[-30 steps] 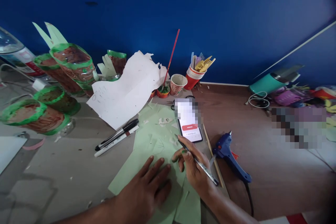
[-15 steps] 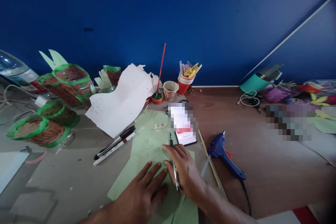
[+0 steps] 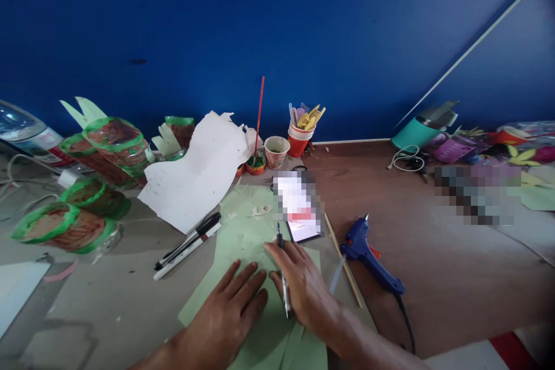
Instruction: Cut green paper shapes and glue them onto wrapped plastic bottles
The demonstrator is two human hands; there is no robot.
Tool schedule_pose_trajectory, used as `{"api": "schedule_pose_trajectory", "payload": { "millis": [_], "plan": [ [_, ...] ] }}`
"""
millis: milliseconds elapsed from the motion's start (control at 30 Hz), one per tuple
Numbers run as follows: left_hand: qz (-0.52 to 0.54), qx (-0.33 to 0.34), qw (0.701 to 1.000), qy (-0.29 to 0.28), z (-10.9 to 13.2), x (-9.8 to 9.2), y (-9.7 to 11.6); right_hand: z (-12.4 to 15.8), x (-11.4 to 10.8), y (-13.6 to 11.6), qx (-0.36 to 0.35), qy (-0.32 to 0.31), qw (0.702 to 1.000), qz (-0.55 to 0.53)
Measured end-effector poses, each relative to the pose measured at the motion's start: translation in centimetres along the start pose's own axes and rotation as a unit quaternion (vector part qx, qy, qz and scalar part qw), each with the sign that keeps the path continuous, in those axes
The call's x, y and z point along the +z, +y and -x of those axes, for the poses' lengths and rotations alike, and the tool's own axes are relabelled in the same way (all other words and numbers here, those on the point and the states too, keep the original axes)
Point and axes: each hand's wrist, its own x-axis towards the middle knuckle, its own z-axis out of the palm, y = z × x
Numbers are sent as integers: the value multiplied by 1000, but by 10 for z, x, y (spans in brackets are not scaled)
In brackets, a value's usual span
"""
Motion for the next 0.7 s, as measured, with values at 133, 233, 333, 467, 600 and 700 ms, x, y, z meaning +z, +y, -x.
{"api": "schedule_pose_trajectory", "payload": {
  "millis": [133,233,333,467,600,700],
  "plan": [
    [-3,3,1000,3,0,-1,-1,-1,-4,-3,6,-6,1000,-5],
    [-6,3,1000,-19,1,-6,-6,-2,-6,-5,4,-4,1000,4],
    [-7,-9,1000,-24,4,-6,-15,-3,-5,-5,2,-8,1000,13],
    [-10,-41,999,11,7,-2,-24,-1,-4,-2,7,-26,1000,-12],
    [35,-66,996,57,3,-5,-28,0,-6,3,-7,38,997,-60],
    [74,-120,985,94,0,-11,-28,-1,-9,6,-7,116,989,-90]
  ]
}}
